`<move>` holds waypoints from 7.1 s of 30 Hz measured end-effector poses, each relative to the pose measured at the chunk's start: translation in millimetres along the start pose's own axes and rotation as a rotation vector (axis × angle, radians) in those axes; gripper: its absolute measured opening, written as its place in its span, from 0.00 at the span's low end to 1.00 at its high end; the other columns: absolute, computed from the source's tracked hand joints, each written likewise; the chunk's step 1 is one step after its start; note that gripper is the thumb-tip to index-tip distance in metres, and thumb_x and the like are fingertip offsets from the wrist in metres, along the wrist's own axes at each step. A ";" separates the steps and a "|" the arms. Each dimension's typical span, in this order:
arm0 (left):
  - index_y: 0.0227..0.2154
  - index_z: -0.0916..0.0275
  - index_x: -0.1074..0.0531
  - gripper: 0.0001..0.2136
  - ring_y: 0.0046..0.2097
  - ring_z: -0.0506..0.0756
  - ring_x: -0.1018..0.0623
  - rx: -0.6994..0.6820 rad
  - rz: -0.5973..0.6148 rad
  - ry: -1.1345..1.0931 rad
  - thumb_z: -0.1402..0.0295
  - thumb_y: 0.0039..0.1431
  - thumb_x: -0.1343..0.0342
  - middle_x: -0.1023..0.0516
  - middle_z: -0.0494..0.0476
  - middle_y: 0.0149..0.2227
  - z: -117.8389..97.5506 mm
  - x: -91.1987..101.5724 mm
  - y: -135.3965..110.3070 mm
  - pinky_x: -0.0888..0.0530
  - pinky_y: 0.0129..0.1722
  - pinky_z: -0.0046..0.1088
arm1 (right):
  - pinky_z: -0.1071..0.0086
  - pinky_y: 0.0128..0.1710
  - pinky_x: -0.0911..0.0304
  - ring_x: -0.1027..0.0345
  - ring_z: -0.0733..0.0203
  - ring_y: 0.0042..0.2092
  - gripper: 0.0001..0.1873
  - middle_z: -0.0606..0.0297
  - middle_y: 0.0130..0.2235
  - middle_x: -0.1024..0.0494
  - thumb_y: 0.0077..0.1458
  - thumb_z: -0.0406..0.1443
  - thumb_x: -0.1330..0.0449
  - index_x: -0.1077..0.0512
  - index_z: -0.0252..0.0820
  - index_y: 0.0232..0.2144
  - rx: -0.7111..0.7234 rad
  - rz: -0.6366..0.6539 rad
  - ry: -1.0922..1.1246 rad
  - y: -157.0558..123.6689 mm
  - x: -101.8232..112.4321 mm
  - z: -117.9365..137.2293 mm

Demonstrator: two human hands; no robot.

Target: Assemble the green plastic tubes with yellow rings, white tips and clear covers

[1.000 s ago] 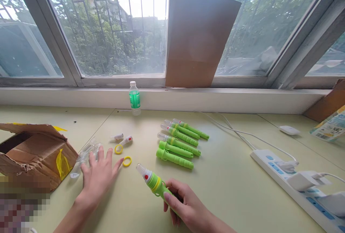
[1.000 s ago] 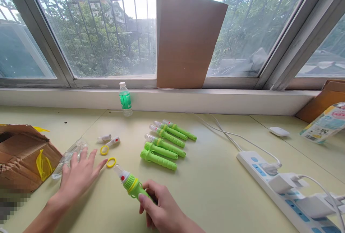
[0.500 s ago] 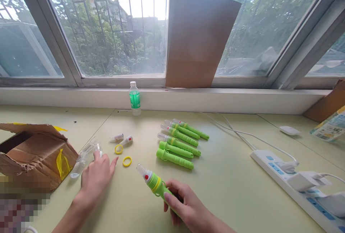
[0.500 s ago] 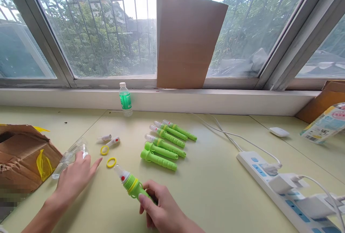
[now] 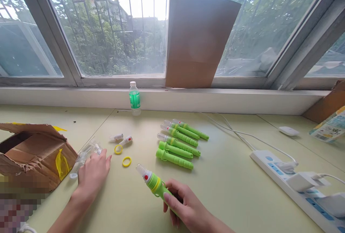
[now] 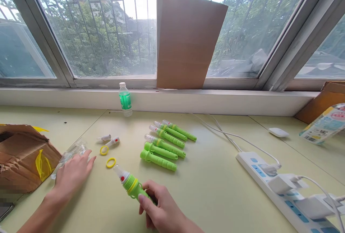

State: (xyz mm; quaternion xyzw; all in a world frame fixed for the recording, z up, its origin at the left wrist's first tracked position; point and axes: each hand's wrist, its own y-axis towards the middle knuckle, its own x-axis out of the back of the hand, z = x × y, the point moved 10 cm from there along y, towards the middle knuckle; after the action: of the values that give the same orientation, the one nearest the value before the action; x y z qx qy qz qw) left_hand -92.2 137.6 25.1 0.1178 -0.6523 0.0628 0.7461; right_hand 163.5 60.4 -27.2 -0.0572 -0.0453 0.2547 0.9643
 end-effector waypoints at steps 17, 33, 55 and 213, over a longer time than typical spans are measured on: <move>0.48 0.59 0.34 0.17 0.29 0.55 0.24 -0.086 -0.394 -0.708 0.56 0.64 0.58 0.25 0.54 0.28 -6.6 46.0 -23.1 0.31 0.27 0.28 | 0.77 0.20 0.46 0.39 0.72 0.21 0.16 0.67 0.30 0.28 0.61 0.46 0.49 0.33 0.38 0.37 -0.005 0.000 0.008 -1.4 -0.4 0.3; 0.38 0.62 0.34 0.19 0.26 0.52 0.27 -0.109 -0.124 -1.620 0.51 0.64 0.61 0.27 0.52 0.29 -27.8 20.3 -36.7 0.26 0.30 0.33 | 0.77 0.19 0.46 0.40 0.72 0.20 0.15 0.67 0.29 0.28 0.61 0.46 0.48 0.34 0.38 0.37 -0.017 -0.003 0.003 0.1 -0.1 0.5; 0.27 0.62 0.36 0.16 0.22 0.48 0.32 -0.407 0.382 -1.499 0.54 0.59 0.50 0.35 0.48 0.21 -94.1 -0.8 -61.1 0.33 0.21 0.22 | 0.77 0.24 0.49 0.45 0.70 0.26 0.16 0.75 0.25 0.36 0.41 0.29 0.35 0.31 0.39 0.36 -0.004 -0.029 -0.154 -1.5 5.0 9.5; 0.33 0.59 0.31 0.08 0.27 0.53 0.27 -0.962 0.023 -0.715 0.64 0.51 0.43 0.26 0.52 0.27 -158.0 24.6 -68.9 0.36 0.26 0.26 | 0.63 0.34 0.37 0.32 0.58 0.33 0.16 0.57 0.36 0.22 0.56 0.25 0.44 0.28 0.37 0.47 0.954 -0.467 -1.518 -36.8 29.4 63.3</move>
State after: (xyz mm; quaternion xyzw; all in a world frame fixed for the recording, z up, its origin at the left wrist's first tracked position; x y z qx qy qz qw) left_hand 79.8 110.4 23.8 -0.2262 -0.8194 -0.2749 0.4493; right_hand 199.4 48.8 42.1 0.5386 -0.5653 0.0147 0.6246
